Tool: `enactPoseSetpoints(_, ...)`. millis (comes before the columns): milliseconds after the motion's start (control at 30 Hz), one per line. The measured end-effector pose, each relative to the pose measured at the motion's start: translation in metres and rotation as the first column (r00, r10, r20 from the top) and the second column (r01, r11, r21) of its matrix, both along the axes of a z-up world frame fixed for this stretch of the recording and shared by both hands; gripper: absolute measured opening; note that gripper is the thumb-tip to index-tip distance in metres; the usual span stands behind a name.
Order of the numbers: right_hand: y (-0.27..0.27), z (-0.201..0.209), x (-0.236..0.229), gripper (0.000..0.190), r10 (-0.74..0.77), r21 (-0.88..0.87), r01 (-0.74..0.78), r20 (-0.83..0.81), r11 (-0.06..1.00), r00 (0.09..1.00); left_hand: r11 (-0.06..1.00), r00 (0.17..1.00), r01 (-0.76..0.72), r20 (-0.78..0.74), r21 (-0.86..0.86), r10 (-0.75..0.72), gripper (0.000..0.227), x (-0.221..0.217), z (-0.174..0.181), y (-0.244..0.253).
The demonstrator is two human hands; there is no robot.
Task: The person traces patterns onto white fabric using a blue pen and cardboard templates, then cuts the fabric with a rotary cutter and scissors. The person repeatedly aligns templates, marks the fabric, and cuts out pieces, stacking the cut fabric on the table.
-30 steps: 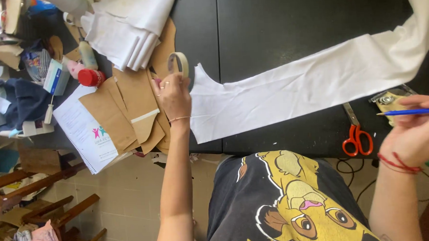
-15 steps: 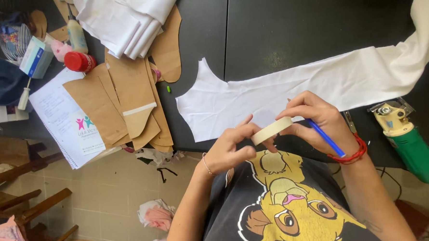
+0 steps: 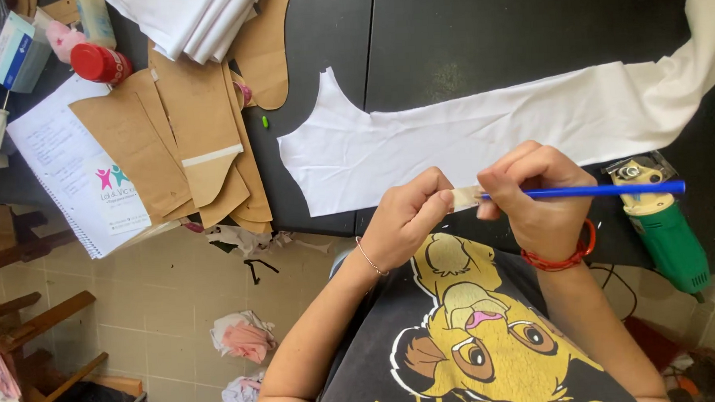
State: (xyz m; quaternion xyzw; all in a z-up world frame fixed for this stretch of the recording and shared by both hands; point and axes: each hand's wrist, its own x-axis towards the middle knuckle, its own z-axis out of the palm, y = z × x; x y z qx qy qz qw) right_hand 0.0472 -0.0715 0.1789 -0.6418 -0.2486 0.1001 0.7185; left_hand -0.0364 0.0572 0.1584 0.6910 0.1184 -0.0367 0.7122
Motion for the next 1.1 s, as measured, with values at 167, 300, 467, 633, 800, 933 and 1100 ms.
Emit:
enactPoseSetpoints(167, 0.005, -0.011, -0.003, 0.034, -0.031, 0.039, 0.029, 0.042, 0.999, 0.999, 1.000, 0.999, -0.005, 0.040, -0.007, 0.005, 0.016, -0.001, 0.003, -0.003)
enactPoseSetpoints(300, 0.009, -0.010, -0.003, 0.032, -0.031, 0.067, 0.028, 0.032, 0.997, 0.999, 1.000, 0.999, 0.003, 0.042, 0.002, -0.003, 0.016, -0.002, 0.004, -0.004)
enactPoseSetpoints(467, 0.009, -0.009, -0.003, 0.034, -0.003, 0.044, 0.001, 0.054, 0.999, 0.999, 0.999, 0.999, -0.012, 0.053, 0.032, 0.010, 0.016, -0.003, 0.006, -0.005)
enactPoseSetpoints(633, 0.008, -0.009, -0.004, 0.033, -0.002, 0.036, 0.000, 0.063, 0.999, 0.998, 0.999, 0.998, -0.018, 0.068, 0.034, 0.016, 0.015, -0.003, 0.007, -0.005)
enactPoseSetpoints(800, 0.005, -0.016, -0.004, 0.032, -0.037, 0.071, 0.035, 0.024, 0.997, 0.999, 0.999, 0.997, -0.021, 0.074, 0.036, 0.018, 0.015, -0.004, 0.010, -0.006)
enactPoseSetpoints(933, 0.004, -0.015, -0.006, 0.032, -0.025, 0.058, 0.024, 0.031, 0.998, 0.999, 0.999, 0.997, -0.029, 0.072, 0.043, 0.025, 0.014, -0.005, 0.010, -0.006)
enactPoseSetpoints(1100, 0.006, -0.018, -0.008, 0.033, -0.043, 0.098, 0.045, -0.024, 0.994, 0.999, 0.999, 0.997, -0.029, 0.069, 0.040, 0.026, 0.013, -0.007, 0.008, -0.007)
